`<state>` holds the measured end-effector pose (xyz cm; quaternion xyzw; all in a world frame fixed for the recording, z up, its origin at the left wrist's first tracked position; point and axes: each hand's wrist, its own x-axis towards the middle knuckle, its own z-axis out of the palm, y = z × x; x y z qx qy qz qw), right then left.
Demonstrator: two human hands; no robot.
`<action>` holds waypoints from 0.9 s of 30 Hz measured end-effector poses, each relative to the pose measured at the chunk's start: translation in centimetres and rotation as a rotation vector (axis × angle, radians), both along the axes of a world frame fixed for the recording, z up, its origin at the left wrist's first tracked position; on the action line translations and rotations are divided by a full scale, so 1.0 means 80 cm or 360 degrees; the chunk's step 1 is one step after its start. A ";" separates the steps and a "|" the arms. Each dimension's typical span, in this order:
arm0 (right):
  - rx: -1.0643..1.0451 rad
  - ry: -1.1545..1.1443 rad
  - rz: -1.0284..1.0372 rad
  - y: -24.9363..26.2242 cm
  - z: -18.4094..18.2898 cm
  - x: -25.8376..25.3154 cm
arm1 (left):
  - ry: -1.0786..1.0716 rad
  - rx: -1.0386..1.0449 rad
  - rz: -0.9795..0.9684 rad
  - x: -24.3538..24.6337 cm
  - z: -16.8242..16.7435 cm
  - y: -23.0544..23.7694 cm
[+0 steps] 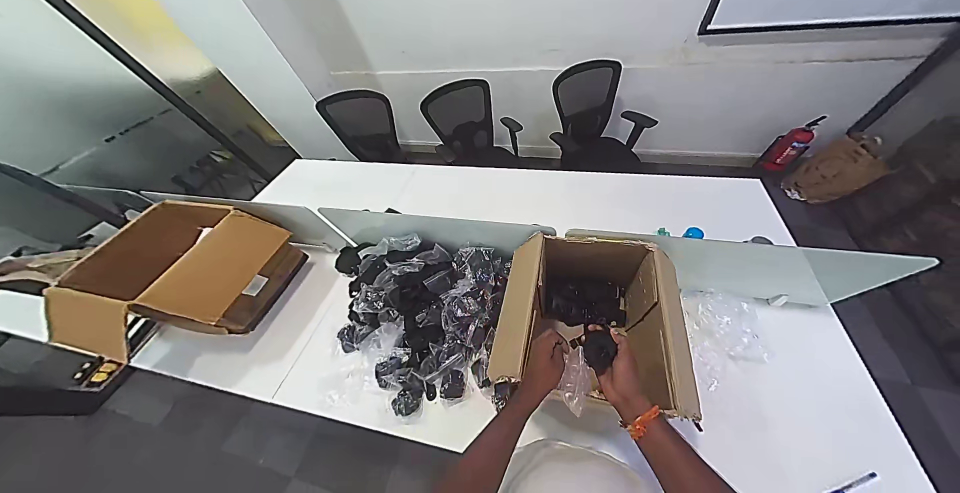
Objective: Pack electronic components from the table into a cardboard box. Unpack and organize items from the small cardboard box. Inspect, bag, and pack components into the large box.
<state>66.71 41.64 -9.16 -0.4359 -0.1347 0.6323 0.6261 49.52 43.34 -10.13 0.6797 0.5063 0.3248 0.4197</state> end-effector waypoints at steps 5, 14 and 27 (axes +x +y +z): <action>0.0059 -0.0060 -0.0009 -0.003 0.001 0.002 | 0.0099 -0.0187 0.0082 0.000 0.007 0.002; 0.0468 -0.0919 -0.0024 -0.006 -0.013 0.002 | -0.0060 0.0045 -0.0470 0.004 0.003 -0.010; 0.0628 -0.1063 0.0124 -0.014 -0.018 -0.004 | 0.0351 -0.0114 -0.0429 0.013 0.006 -0.009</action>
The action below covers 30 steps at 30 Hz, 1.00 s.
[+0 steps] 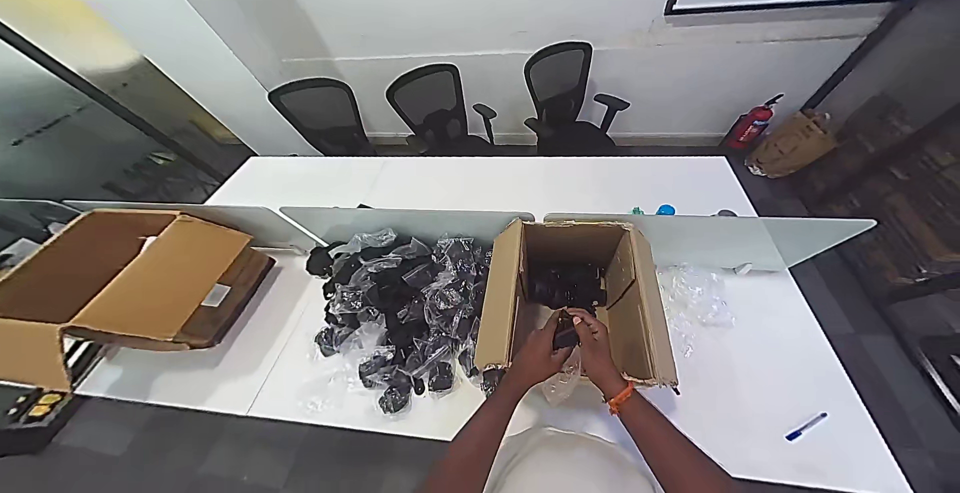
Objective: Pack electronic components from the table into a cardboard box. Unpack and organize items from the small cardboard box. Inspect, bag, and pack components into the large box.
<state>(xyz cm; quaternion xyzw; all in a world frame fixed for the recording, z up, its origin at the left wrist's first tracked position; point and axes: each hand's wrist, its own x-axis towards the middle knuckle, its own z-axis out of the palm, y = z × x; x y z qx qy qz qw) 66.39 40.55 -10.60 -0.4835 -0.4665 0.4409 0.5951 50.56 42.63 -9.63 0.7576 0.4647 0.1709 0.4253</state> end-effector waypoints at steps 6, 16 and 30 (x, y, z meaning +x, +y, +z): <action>-0.0386 0.0684 -0.0304 0.001 0.010 0.022 | -0.0489 -0.0089 0.0011 -0.017 -0.006 0.009; -0.0492 0.0841 -0.0149 -0.038 0.049 0.064 | -0.1069 -0.0254 0.0341 -0.028 -0.001 0.010; -0.0353 0.0816 -0.0088 -0.058 0.053 0.049 | -0.1194 -0.0158 0.0341 -0.028 -0.010 0.011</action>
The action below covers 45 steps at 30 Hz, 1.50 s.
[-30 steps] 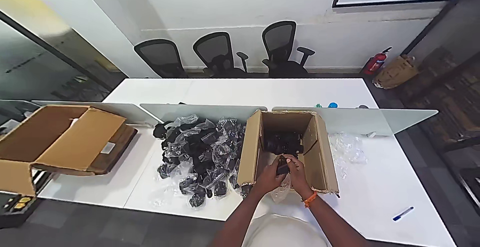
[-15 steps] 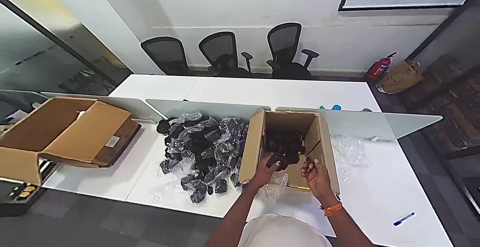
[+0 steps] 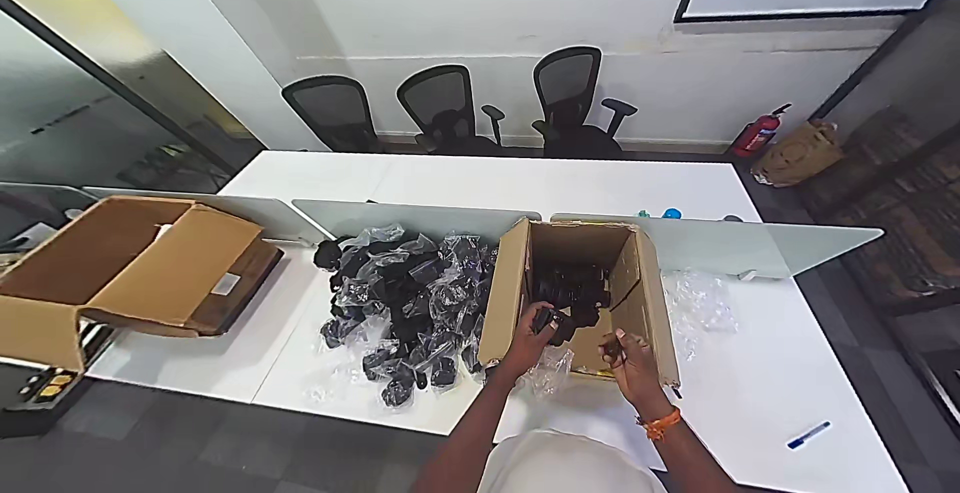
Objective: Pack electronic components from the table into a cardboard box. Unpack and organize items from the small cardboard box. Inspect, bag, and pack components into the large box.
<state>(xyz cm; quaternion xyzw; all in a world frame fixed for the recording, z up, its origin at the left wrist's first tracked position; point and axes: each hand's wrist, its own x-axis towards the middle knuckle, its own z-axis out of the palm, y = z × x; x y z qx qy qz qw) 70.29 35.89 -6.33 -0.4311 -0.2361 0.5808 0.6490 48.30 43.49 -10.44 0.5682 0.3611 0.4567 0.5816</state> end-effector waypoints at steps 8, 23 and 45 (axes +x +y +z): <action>-0.0032 -0.0113 0.0189 -0.002 -0.010 -0.006 | 0.0081 -0.0060 0.0033 0.000 0.000 -0.001; 0.0274 -0.1977 0.0496 0.031 -0.035 -0.022 | 0.0073 -0.0146 -0.0125 0.001 0.011 -0.003; 0.0649 -0.1266 0.0381 0.046 -0.052 -0.006 | 0.0099 0.0014 -0.0180 0.007 0.004 0.000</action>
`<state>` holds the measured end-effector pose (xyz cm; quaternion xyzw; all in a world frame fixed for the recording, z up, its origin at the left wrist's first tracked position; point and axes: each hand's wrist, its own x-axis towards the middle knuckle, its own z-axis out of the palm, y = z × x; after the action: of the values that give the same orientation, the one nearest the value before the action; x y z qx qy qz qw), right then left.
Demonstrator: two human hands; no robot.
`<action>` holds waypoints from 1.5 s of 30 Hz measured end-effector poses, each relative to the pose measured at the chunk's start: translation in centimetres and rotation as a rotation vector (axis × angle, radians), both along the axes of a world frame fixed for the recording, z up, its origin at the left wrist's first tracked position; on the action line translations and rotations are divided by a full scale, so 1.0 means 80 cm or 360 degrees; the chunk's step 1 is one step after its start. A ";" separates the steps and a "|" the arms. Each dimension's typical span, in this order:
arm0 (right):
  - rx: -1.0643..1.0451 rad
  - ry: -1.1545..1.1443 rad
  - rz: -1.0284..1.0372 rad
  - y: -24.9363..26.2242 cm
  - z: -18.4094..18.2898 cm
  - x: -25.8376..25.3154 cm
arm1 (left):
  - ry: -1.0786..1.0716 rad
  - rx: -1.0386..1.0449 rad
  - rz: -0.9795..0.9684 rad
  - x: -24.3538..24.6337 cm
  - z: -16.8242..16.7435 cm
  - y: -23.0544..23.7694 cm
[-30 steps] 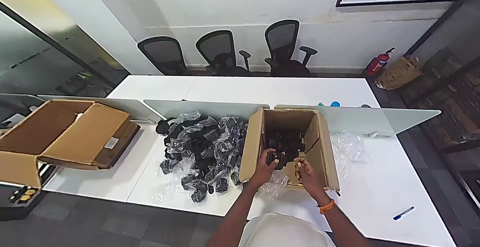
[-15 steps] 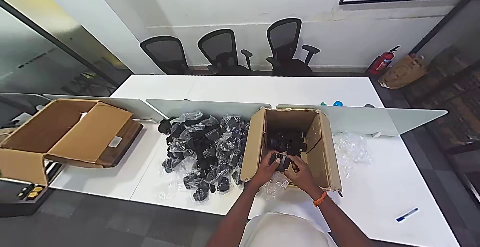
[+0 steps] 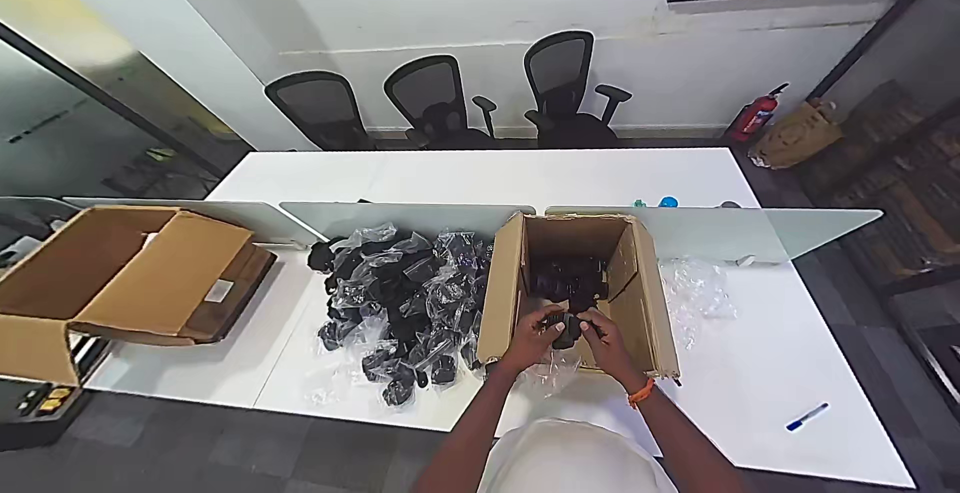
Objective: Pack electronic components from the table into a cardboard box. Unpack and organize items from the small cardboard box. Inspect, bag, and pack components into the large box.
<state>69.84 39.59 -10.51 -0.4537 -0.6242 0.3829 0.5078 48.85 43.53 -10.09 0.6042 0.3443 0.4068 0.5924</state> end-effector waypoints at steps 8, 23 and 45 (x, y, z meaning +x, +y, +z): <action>-0.0087 0.0023 -0.0032 0.003 0.000 0.004 | 0.0236 0.0518 0.0257 0.005 -0.013 -0.007; -0.0227 0.0118 -0.0325 -0.013 0.019 0.008 | 0.0195 0.0432 0.0194 -0.001 -0.020 0.003; 0.0354 -0.0619 -0.0263 -0.017 -0.005 0.006 | 0.0497 0.0583 0.0018 0.004 -0.018 -0.001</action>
<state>70.36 38.23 -10.91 -0.5098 -0.7093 0.1744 0.4545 49.18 43.42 -11.53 0.7552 0.3556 0.3675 0.4100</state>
